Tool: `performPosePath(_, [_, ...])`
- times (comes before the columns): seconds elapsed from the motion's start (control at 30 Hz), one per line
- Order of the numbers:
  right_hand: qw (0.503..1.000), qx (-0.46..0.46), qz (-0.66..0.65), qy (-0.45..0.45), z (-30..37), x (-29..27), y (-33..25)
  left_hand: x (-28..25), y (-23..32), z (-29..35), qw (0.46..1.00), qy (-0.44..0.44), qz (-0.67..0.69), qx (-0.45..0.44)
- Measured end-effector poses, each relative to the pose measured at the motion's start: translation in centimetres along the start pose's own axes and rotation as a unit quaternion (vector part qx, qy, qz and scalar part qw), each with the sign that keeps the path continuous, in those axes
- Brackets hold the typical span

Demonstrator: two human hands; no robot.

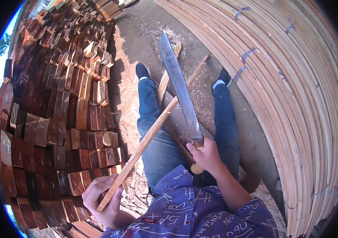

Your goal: The person sits on the ground and uses a large knife to shave and shape a long, thin piece of wood. They repeatedly draw the knife along the wood's length to remove thin shavings, gradually refining its profile. Stacks of finished wood pieces are visible nearby.

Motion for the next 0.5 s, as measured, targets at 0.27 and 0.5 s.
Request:
performPosePath(0.27, [0.941, -0.219, 0.254, -0.042, -1.7, 1.9, -2.7, -0.2, 0.7, 0.6, 1.000, -0.014, 0.022, -0.003])
performPosePath(0.5, [0.912, -0.263, 0.316, -0.005, -1.0, 1.8, -1.5, -0.4, 0.2, 1.2, 0.997, -0.078, 0.017, 0.019])
Point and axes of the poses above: each hand's wrist, its own z-axis away from the middle knuckle, its own x-axis out of the palm, y = z × x, the point moved 2 cm from there along -z, towards the middle knuckle, and after that the axes turned 9 degrees about -x, right-handed, at the moved point
